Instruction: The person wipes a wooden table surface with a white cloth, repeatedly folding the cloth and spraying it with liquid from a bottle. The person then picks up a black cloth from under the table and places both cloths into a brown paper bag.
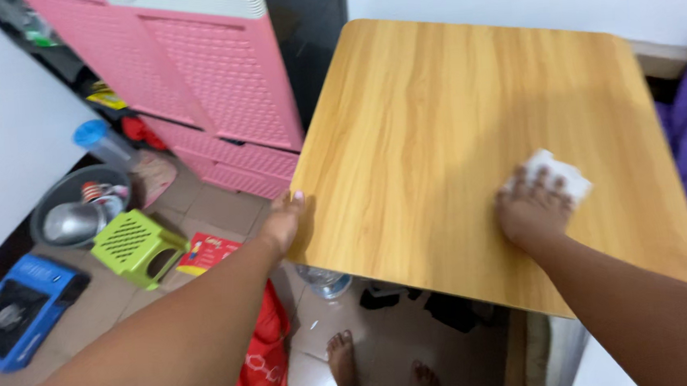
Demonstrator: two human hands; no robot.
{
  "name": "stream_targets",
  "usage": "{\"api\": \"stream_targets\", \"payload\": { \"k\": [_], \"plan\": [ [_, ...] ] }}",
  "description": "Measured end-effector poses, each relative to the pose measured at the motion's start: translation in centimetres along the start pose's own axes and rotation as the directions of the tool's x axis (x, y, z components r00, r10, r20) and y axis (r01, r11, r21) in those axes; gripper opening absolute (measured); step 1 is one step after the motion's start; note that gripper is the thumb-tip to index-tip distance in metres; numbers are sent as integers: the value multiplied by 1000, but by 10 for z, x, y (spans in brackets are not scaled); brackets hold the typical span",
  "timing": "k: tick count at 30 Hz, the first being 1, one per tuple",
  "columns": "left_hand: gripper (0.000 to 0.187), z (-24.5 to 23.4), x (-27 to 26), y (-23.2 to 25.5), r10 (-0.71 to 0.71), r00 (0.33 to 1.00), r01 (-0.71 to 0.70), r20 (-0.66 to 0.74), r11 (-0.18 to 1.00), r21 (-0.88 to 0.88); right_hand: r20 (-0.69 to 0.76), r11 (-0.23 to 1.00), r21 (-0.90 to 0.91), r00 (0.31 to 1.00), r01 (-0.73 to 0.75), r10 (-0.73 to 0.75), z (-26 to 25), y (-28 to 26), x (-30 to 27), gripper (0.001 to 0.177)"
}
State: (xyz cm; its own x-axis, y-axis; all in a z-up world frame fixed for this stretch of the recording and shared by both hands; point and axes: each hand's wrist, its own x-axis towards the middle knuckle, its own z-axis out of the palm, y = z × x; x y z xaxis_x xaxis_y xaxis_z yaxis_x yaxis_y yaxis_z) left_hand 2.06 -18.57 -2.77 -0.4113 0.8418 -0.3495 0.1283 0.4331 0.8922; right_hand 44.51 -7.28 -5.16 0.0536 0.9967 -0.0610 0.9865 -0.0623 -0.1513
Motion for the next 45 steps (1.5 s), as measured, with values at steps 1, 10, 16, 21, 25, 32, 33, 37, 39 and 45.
{"api": "stream_targets", "payload": {
  "k": [1, 10, 16, 21, 25, 32, 33, 37, 39, 45],
  "plan": [
    [80, -6, 6, -10, 11, 999, -8, 41, 997, -81, -11, 993, -18, 993, 116, -116, -2, -35, -1, 74],
    [86, -13, -12, -7, -204, 965, 242, 163, 934, -262, 261, 516, -54, 511, 855, -819, -15, -267, -130, 64],
    [78, 11, -37, 21, 16, 998, -7, -56, 987, 158, 57, 418, 58, 415, 907, -908, -17, -218, -177, 56],
    [81, 67, -45, 64, 229, 969, -86, -94, 665, 742, -54, 675, -13, 674, 737, -737, -8, -100, -139, 62],
    [81, 108, -50, 91, 110, 983, -185, 149, 583, 791, -104, 873, -114, 868, 474, -485, 10, 16, -111, 62],
    [87, 126, -56, 107, 20, 985, -163, 174, 467, 869, -193, 974, -20, 957, -224, 216, 11, 179, -129, 71],
    [87, 125, -56, 109, 45, 985, -167, 165, 450, 877, -174, 944, 34, 928, -329, 330, 9, 187, -129, 71],
    [74, 110, -51, 117, 99, 976, -217, 193, 385, 897, -140, 866, 110, 855, -487, 499, 5, 168, -99, 70],
    [63, 99, -41, 125, 122, 967, -252, 222, 369, 895, -141, 869, 113, 858, -482, 494, 8, 129, -76, 70],
    [66, 78, -3, 131, 195, 957, -280, 213, 446, 850, -337, 952, -248, 906, 177, -257, 17, -83, -16, 67]
  ]
}}
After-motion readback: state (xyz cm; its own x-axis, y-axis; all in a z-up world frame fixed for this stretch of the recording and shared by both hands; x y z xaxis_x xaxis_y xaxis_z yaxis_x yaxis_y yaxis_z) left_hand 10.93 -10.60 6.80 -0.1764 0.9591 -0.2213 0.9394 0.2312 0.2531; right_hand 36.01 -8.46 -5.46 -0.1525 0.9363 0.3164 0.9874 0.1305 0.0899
